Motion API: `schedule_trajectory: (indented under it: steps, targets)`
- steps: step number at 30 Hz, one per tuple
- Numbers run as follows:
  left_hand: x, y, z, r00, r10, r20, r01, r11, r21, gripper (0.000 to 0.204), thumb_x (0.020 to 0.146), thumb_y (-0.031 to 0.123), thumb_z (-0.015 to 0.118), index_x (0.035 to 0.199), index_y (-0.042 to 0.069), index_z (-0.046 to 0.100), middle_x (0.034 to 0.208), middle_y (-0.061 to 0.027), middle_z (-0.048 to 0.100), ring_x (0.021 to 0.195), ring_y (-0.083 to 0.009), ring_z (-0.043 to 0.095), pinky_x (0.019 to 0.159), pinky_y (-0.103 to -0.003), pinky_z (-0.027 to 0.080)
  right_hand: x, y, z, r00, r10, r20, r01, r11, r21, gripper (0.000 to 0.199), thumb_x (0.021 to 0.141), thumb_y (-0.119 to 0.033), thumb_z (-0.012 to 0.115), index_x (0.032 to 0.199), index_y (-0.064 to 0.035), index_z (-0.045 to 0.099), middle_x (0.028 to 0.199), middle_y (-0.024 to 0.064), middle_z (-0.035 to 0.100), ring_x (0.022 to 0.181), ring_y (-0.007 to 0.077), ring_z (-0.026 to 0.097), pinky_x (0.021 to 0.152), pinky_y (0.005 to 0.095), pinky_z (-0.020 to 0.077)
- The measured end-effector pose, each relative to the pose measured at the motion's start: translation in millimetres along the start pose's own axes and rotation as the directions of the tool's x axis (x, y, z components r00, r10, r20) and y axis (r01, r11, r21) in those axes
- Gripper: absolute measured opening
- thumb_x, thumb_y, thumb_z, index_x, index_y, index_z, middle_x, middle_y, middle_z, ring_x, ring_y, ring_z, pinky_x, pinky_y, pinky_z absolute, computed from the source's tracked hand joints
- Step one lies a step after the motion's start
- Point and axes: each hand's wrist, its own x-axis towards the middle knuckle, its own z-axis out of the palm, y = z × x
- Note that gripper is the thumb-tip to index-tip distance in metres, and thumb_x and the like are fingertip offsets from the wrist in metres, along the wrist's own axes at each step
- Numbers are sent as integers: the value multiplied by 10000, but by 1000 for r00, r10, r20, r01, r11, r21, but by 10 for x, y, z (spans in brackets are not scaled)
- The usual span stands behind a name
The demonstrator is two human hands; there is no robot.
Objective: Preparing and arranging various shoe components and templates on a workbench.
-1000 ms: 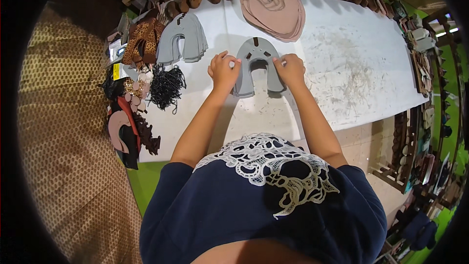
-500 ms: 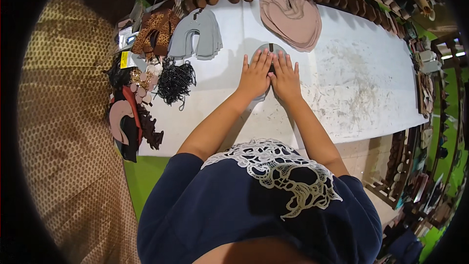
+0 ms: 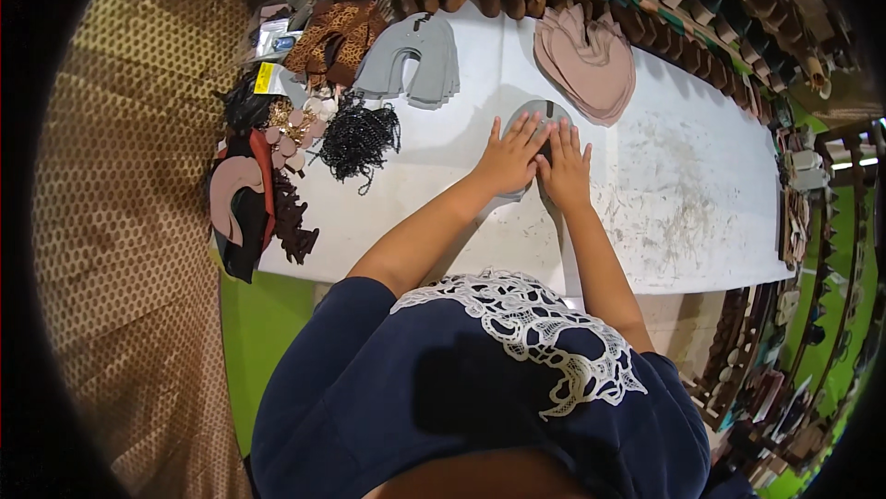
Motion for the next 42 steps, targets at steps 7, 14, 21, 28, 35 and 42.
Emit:
schedule_trajectory:
  steps: [7,14,21,28,35,42]
  targets:
    - [-498,-275,-263,1000,4,20,1,972,-236,611,881,399,486,1406,148,300,1477,-161,217,1365,-324,211,1049,-605,111,6,-223,-70,980,93,-177,-87,995,41,594,899,-364,491,1413,-141,293,1489,109,228,1370,327,196,1044,611,91]
    - [-796,-991,-883,957,-278,-79,275,960,-46,382,868,288,527,1205,108,546,1410,-139,341,1339,-307,259,1066,-568,120,275,-891,10,981,-103,-166,107,994,15,456,871,-338,522,1293,-172,476,1414,86,357,1288,311,324,1026,596,144]
    - [-802,-1968,-1362,918,-329,-224,379,893,243,292,788,229,632,1072,160,641,1324,-94,432,1308,-293,297,1038,-580,163,827,-1363,304,980,-201,4,201,978,52,387,865,-346,535,1212,-177,542,1315,44,462,1252,269,371,1023,602,202]
    - [-637,-2391,-1482,971,-147,-188,209,904,372,245,672,145,706,908,201,663,1317,-61,458,1296,-282,314,1035,-604,145,1291,-1533,432,981,-192,32,193,981,-23,350,779,-252,644,1122,-218,586,1181,24,525,1197,230,428,1005,610,226]
    - [-564,-2500,-1534,982,-140,-131,177,920,350,142,666,169,715,798,210,686,1284,-18,498,1299,-280,313,1029,-633,111,1406,-1533,471,992,-21,122,9,995,103,326,706,-268,714,1025,-245,656,1173,8,549,1187,218,437,1004,605,221]
    - [-517,-2533,-1641,974,-188,-124,216,936,277,101,664,237,747,764,248,733,1262,15,529,1311,-289,292,1034,-637,109,1454,-1492,454,992,10,124,-27,991,134,258,703,-272,712,960,-251,687,1142,-10,572,1160,196,456,995,603,228]
